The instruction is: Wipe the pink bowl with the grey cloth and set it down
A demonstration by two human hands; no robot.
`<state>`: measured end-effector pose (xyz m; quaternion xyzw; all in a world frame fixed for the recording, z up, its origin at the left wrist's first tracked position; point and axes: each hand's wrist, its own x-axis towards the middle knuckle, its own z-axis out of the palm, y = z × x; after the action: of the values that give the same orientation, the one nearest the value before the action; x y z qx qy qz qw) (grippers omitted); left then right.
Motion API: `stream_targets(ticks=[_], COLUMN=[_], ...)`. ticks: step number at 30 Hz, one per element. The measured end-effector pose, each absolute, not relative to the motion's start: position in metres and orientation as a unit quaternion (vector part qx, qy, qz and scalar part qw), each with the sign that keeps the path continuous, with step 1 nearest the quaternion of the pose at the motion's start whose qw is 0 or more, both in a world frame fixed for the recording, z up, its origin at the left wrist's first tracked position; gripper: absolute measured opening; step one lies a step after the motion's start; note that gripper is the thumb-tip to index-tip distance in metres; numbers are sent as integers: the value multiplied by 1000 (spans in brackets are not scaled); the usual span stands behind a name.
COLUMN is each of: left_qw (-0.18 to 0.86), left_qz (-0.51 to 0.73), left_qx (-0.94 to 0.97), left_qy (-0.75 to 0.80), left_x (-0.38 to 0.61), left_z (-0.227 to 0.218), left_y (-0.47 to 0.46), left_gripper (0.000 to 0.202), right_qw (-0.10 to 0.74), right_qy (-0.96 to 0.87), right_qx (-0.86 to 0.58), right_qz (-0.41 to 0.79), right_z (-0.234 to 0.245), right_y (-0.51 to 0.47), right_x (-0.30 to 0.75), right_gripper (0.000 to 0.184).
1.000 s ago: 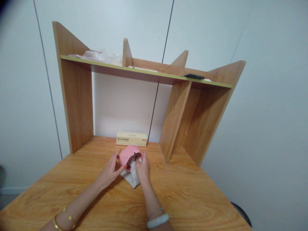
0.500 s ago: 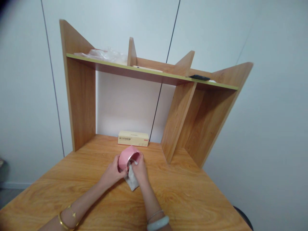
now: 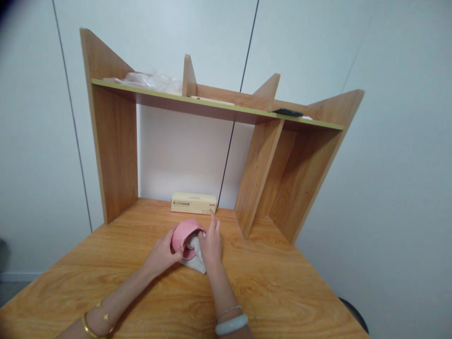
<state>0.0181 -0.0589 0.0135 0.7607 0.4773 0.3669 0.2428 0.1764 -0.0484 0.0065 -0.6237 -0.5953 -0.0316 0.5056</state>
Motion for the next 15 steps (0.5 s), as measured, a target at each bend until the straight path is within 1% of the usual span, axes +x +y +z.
stream_targets(ticks=[3, 6, 10, 12, 15], left_qw=[235, 230, 226, 226, 232], left_qz=[369, 379, 384, 378, 376], left_qx=[758, 754, 746, 743, 741], left_qy=[484, 485, 495, 504, 506], left_x=[19, 19, 18, 17, 16], left_z=[13, 12, 12, 12, 13], left_y=[-59, -58, -54, -53, -53], left_gripper=[61, 60, 59, 59, 60], right_qw=[500, 468, 422, 408, 406], right_qy=[-581, -570, -569, -586, -614], right_qx=[-642, -676, -703, -693, -662], right_qz=[-26, -5, 62, 96, 138], right_z=[6, 4, 2, -1, -10], right_y=[-48, -47, -45, -44, -41], right_x=[177, 178, 177, 176, 176], right_gripper=[61, 62, 65, 72, 88])
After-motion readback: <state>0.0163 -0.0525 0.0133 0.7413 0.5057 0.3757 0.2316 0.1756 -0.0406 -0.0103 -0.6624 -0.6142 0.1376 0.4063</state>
